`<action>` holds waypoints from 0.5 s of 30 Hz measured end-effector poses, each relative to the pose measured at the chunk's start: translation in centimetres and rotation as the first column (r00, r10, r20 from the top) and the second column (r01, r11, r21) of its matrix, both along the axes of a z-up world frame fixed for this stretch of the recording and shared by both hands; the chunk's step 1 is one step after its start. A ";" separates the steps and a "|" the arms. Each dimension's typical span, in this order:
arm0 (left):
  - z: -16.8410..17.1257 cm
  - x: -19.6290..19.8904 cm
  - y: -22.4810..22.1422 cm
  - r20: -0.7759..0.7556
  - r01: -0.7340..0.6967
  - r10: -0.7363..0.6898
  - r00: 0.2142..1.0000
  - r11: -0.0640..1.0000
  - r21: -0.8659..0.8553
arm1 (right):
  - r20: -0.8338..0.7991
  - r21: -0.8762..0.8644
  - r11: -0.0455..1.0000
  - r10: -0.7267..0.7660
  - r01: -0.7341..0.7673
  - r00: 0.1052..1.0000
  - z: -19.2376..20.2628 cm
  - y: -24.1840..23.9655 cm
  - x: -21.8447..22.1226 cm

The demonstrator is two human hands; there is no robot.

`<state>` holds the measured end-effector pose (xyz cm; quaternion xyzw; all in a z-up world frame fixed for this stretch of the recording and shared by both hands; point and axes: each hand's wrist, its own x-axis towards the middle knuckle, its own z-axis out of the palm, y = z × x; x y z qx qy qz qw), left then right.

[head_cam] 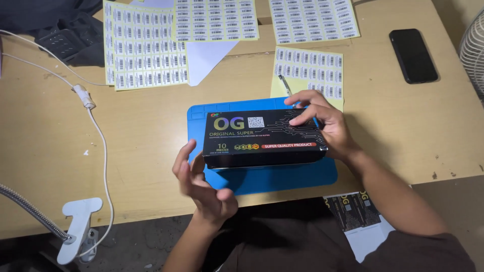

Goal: The person is labeling replacement phone screens by applying small stickers and marking them with a pen before packing them into a box.

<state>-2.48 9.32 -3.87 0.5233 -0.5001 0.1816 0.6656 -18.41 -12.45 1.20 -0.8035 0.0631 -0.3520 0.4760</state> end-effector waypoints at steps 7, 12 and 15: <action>0.5 -0.4 0.5 0.035 -0.228 0.226 0.974 0.963 0.146 | 0.008 -0.349 0.933 0.097 -0.088 0.995 2.2 2.4 -3.0; 1.3 -0.3 0.9 -0.086 -0.141 0.154 0.984 0.979 0.144 | 0.231 -0.519 0.827 -0.108 0.217 0.967 1.3 4.6 -2.5; 0.6 0.1 1.1 -0.048 -0.148 0.156 0.987 0.978 0.146 | 0.261 -0.522 0.818 -0.116 0.241 0.958 0.2 4.7 -2.6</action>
